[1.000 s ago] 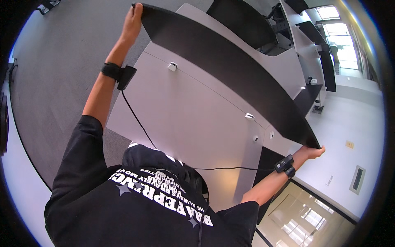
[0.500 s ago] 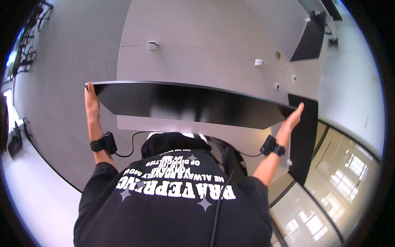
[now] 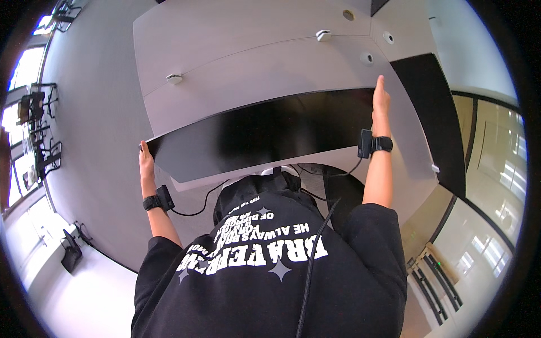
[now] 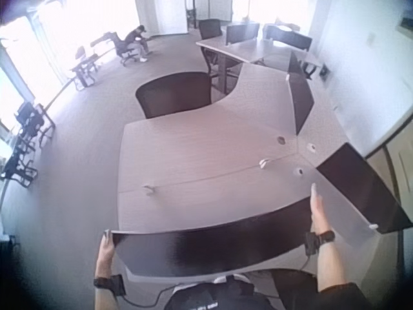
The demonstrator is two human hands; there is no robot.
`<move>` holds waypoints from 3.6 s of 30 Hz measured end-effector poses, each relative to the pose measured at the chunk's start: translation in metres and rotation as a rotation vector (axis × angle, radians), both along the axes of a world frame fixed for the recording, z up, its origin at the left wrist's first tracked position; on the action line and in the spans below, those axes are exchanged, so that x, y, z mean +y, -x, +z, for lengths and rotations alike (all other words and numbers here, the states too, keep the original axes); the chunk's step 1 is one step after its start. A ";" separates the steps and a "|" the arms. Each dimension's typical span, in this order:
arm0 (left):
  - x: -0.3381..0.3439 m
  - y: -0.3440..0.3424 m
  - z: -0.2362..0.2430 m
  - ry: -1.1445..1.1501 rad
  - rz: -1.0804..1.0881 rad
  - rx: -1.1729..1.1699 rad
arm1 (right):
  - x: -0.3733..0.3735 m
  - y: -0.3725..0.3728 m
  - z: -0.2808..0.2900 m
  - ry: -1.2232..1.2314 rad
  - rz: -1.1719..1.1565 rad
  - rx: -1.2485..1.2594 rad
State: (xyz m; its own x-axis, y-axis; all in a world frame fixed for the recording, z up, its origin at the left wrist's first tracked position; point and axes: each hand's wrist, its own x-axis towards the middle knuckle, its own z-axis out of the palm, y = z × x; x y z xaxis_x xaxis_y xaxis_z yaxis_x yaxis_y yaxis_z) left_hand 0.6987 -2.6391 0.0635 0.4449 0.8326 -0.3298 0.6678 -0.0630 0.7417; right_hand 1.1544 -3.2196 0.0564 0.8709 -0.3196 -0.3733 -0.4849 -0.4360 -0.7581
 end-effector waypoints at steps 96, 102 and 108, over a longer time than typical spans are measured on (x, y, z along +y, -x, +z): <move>-0.232 0.011 -0.023 -0.173 -1.236 -0.180 | -0.056 0.729 0.075 0.154 0.445 -0.052; -0.441 0.093 0.051 0.158 -1.325 -0.504 | -0.151 0.955 0.081 0.209 -0.211 -0.066; -0.557 0.125 0.166 -0.043 -1.400 -0.588 | -0.174 1.118 0.058 -0.214 -0.739 -0.087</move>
